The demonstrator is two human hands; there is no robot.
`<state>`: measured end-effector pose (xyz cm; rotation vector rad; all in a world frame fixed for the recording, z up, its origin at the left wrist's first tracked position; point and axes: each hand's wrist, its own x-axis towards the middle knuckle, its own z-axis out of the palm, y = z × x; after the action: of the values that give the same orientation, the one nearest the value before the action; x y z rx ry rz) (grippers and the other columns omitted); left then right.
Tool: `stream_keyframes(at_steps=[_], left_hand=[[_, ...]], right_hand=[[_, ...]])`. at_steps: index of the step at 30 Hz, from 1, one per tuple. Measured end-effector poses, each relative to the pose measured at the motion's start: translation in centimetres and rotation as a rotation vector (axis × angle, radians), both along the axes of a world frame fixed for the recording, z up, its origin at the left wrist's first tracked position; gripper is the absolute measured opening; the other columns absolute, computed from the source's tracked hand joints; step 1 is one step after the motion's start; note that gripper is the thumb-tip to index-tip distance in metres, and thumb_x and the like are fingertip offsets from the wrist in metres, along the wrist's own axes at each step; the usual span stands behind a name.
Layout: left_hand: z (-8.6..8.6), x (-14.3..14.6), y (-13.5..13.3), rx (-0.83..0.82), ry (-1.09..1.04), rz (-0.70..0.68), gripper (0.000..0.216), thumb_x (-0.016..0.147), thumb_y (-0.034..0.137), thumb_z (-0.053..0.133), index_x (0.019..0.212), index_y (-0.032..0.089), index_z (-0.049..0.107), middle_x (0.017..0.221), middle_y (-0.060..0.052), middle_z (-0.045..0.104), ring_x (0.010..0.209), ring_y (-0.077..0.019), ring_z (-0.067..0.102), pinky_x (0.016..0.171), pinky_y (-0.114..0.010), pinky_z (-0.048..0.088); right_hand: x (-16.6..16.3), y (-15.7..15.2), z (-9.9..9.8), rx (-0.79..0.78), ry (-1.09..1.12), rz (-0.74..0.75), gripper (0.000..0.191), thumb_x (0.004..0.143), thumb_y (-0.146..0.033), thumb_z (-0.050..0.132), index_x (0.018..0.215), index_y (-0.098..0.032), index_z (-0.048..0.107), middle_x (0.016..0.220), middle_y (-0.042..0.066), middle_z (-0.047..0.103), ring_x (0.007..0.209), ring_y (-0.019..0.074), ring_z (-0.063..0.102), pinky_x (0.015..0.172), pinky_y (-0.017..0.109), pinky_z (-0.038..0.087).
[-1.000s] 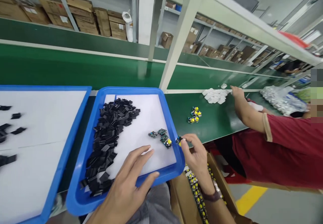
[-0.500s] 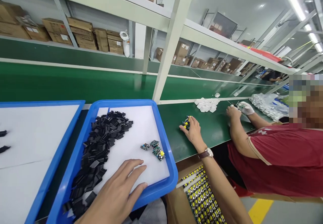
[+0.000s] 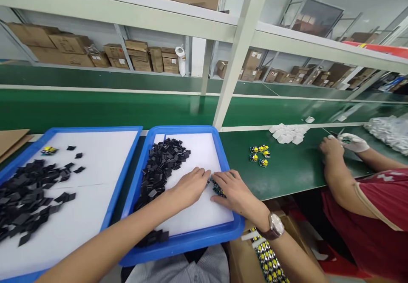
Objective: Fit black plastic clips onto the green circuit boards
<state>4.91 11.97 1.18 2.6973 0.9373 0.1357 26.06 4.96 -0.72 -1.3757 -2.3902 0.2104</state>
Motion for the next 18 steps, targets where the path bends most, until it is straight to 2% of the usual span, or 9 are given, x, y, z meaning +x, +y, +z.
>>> stream_keyframes(at_steps=[3, 7, 10, 12, 15, 18], left_hand=[[0.0, -0.3, -0.5, -0.036, 0.023, -0.008, 0.037, 0.092, 0.006, 0.058, 0.128, 0.015, 0.061, 0.114, -0.015, 0.074, 0.106, -0.0320, 0.072, 0.084, -0.041, 0.059], [1.1, -1.8, -1.4, -0.084, 0.051, -0.023, 0.032, 0.092, 0.017, 0.065, 0.124, 0.017, 0.064, 0.107, -0.011, 0.076, 0.096, -0.0313, 0.075, 0.077, -0.039, 0.059], [1.6, -2.7, -2.1, -0.079, 0.062, -0.013, 0.028, 0.095, 0.019, 0.061, 0.123, 0.018, 0.066, 0.107, -0.011, 0.075, 0.096, -0.0321, 0.076, 0.080, -0.042, 0.060], [1.5, -3.0, -3.0, -0.062, 0.072, -0.003, 0.026, 0.097, 0.017, 0.058, 0.121, 0.017, 0.068, 0.107, -0.012, 0.073, 0.095, -0.0331, 0.075, 0.080, -0.045, 0.061], [1.0, -3.5, -5.0, -0.036, 0.101, 0.008, 0.023, 0.096, 0.012, 0.058, 0.115, 0.014, 0.070, 0.106, -0.015, 0.071, 0.097, -0.0358, 0.074, 0.079, -0.048, 0.061], [0.3, -3.8, -6.9, -0.018, 0.104, 0.023, 0.023, 0.095, 0.019, 0.067, 0.118, 0.014, 0.069, 0.114, -0.016, 0.069, 0.098, -0.0357, 0.073, 0.080, -0.050, 0.062]], right_hand=[[-0.1, -0.2, -0.5, -0.051, 0.043, 0.071, 0.048, 0.095, -0.020, 0.072, 0.141, -0.018, 0.058, 0.139, 0.017, 0.067, 0.124, 0.0342, 0.066, 0.108, 0.058, 0.053], [0.4, -0.6, -0.4, -0.175, 0.144, 0.155, 0.056, 0.095, -0.013, 0.067, 0.149, -0.024, 0.053, 0.149, 0.012, 0.061, 0.137, 0.0272, 0.059, 0.116, 0.046, 0.052], [0.3, -0.9, 0.0, -0.174, 0.121, 0.084, 0.065, 0.095, -0.015, 0.067, 0.155, -0.023, 0.046, 0.158, 0.016, 0.052, 0.145, 0.0312, 0.053, 0.119, 0.052, 0.049], [0.1, -1.2, 0.3, -0.145, 0.088, 0.059, 0.066, 0.093, -0.020, 0.072, 0.154, -0.022, 0.047, 0.158, 0.018, 0.052, 0.145, 0.0358, 0.052, 0.117, 0.059, 0.048], [-0.5, -1.7, 0.7, -0.115, 0.095, 0.064, 0.056, 0.095, -0.027, 0.074, 0.148, -0.024, 0.055, 0.153, 0.016, 0.058, 0.139, 0.0357, 0.058, 0.114, 0.059, 0.051], [-1.6, -1.5, 1.4, -0.078, 0.127, 0.081, 0.038, 0.102, -0.024, 0.064, 0.140, -0.022, 0.061, 0.144, 0.015, 0.065, 0.131, 0.0329, 0.064, 0.110, 0.057, 0.055]])
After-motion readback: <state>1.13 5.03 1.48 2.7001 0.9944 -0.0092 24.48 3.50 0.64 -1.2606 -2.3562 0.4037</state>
